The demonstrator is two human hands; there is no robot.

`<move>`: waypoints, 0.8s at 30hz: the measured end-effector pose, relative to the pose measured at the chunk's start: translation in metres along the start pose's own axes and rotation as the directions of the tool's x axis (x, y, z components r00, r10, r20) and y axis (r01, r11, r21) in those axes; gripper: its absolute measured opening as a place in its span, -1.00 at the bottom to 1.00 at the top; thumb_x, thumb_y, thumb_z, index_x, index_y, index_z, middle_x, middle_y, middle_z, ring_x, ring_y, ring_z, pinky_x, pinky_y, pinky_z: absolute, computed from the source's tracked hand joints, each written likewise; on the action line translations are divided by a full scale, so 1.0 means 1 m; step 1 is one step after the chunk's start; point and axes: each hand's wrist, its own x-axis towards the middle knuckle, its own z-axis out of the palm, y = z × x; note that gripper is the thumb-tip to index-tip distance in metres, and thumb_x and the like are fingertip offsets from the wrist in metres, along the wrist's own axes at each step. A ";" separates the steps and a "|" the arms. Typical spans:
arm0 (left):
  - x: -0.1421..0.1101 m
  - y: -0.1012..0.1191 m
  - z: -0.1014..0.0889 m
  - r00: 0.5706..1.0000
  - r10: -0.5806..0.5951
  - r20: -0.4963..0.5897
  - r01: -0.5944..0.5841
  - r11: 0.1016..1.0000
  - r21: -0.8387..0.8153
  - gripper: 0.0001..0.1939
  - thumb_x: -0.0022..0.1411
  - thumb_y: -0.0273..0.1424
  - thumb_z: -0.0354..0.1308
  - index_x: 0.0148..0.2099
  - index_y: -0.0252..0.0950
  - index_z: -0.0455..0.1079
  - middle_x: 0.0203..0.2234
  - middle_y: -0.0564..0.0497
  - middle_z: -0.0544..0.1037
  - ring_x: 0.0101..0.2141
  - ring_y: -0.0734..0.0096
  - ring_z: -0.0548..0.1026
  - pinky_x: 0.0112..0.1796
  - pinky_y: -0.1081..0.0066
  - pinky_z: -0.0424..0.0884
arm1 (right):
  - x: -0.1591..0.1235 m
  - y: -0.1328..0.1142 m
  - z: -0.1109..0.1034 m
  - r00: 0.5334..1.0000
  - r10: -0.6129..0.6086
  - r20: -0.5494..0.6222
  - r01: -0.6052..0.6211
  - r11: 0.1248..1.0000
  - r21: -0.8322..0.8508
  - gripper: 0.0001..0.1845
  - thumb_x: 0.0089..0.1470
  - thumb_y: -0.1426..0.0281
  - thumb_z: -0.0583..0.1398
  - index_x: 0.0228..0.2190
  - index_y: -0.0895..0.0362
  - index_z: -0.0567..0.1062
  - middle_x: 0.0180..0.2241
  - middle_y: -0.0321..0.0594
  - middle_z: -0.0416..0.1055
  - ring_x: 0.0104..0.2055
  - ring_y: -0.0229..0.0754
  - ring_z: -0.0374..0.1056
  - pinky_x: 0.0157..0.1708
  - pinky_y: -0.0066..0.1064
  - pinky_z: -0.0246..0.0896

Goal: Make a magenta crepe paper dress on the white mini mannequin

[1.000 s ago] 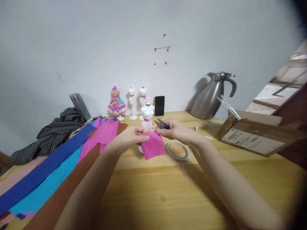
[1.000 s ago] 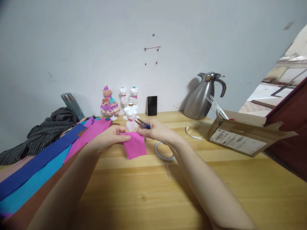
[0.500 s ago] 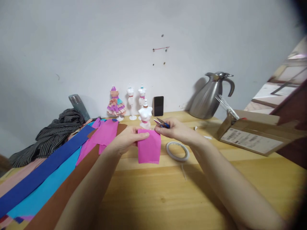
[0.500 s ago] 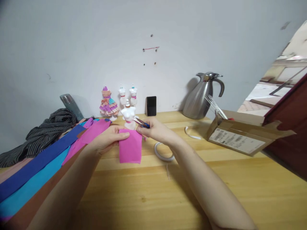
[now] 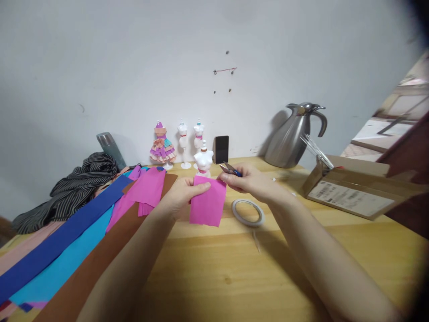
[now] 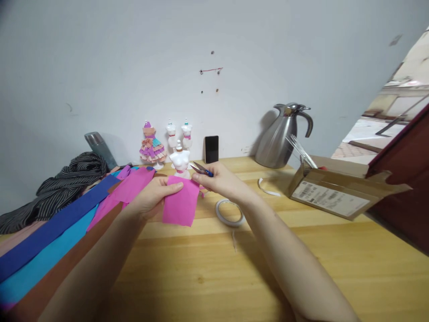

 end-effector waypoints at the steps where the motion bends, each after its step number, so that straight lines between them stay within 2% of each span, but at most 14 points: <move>1: -0.001 0.000 0.000 1.000 -0.001 -0.001 0.001 1.000 0.007 -0.67 -0.02 -0.18 0.36 -0.30 -0.36 0.56 -0.42 -0.10 0.61 -0.35 0.26 0.55 -0.26 0.31 0.42 | 0.000 0.001 0.000 1.000 0.000 0.009 0.000 1.000 -0.012 -0.61 0.04 0.12 0.15 -0.63 0.12 0.29 -0.66 -0.39 0.19 -0.60 -0.37 0.04 -0.54 -0.43 -0.09; 5: -0.002 0.002 0.002 0.999 -0.035 0.000 0.035 0.999 -0.025 -0.69 -0.05 -0.22 0.38 -0.33 -0.36 0.55 -0.42 -0.09 0.60 -0.36 0.27 0.55 -0.26 0.31 0.41 | 0.002 0.005 0.003 1.000 0.017 -0.003 -0.017 0.998 -0.061 -0.65 0.00 0.16 0.20 -0.61 0.15 0.37 -0.62 -0.36 0.25 -0.53 -0.32 0.14 -0.46 -0.42 0.02; 9: -0.002 0.003 0.004 0.998 -0.066 -0.008 0.065 0.996 -0.065 -0.68 -0.09 -0.25 0.40 -0.32 -0.37 0.54 -0.42 -0.08 0.59 -0.39 0.31 0.53 -0.24 0.30 0.41 | 0.004 0.008 0.004 0.999 0.030 -0.036 -0.032 0.998 -0.061 -0.69 -0.02 0.19 0.23 -0.61 0.15 0.39 -0.62 -0.37 0.26 -0.53 -0.32 0.13 -0.45 -0.43 0.02; 15: 0.000 0.001 0.004 0.998 -0.042 -0.038 0.042 0.999 -0.001 -0.63 -0.04 -0.13 0.36 -0.35 -0.36 0.53 -0.43 -0.08 0.58 -0.42 0.31 0.52 -0.25 0.29 0.42 | 0.004 0.008 0.003 1.000 0.011 -0.020 -0.012 0.998 -0.056 -0.69 -0.01 0.20 0.21 -0.63 0.14 0.39 -0.65 -0.37 0.26 -0.54 -0.31 0.16 -0.46 -0.43 0.03; 19: 0.000 -0.001 0.004 0.998 -0.016 -0.061 0.017 1.000 0.016 -0.67 -0.01 -0.17 0.35 -0.35 -0.36 0.53 -0.45 -0.07 0.58 -0.45 0.35 0.51 -0.27 0.31 0.44 | 0.004 0.007 0.004 1.000 0.018 -0.026 -0.019 0.999 -0.036 -0.68 -0.03 0.19 0.21 -0.62 0.14 0.39 -0.65 -0.37 0.26 -0.56 -0.32 0.15 -0.48 -0.43 0.03; 24: 0.000 -0.001 0.004 0.997 -0.053 -0.047 0.053 0.999 0.004 -0.66 -0.01 -0.16 0.35 -0.31 -0.34 0.53 -0.45 -0.07 0.58 -0.41 0.30 0.54 -0.29 0.32 0.43 | 0.005 0.006 0.007 0.998 0.032 -0.046 -0.033 0.999 -0.020 -0.65 -0.02 0.15 0.22 -0.61 0.15 0.38 -0.64 -0.36 0.25 -0.54 -0.30 0.17 -0.47 -0.42 0.05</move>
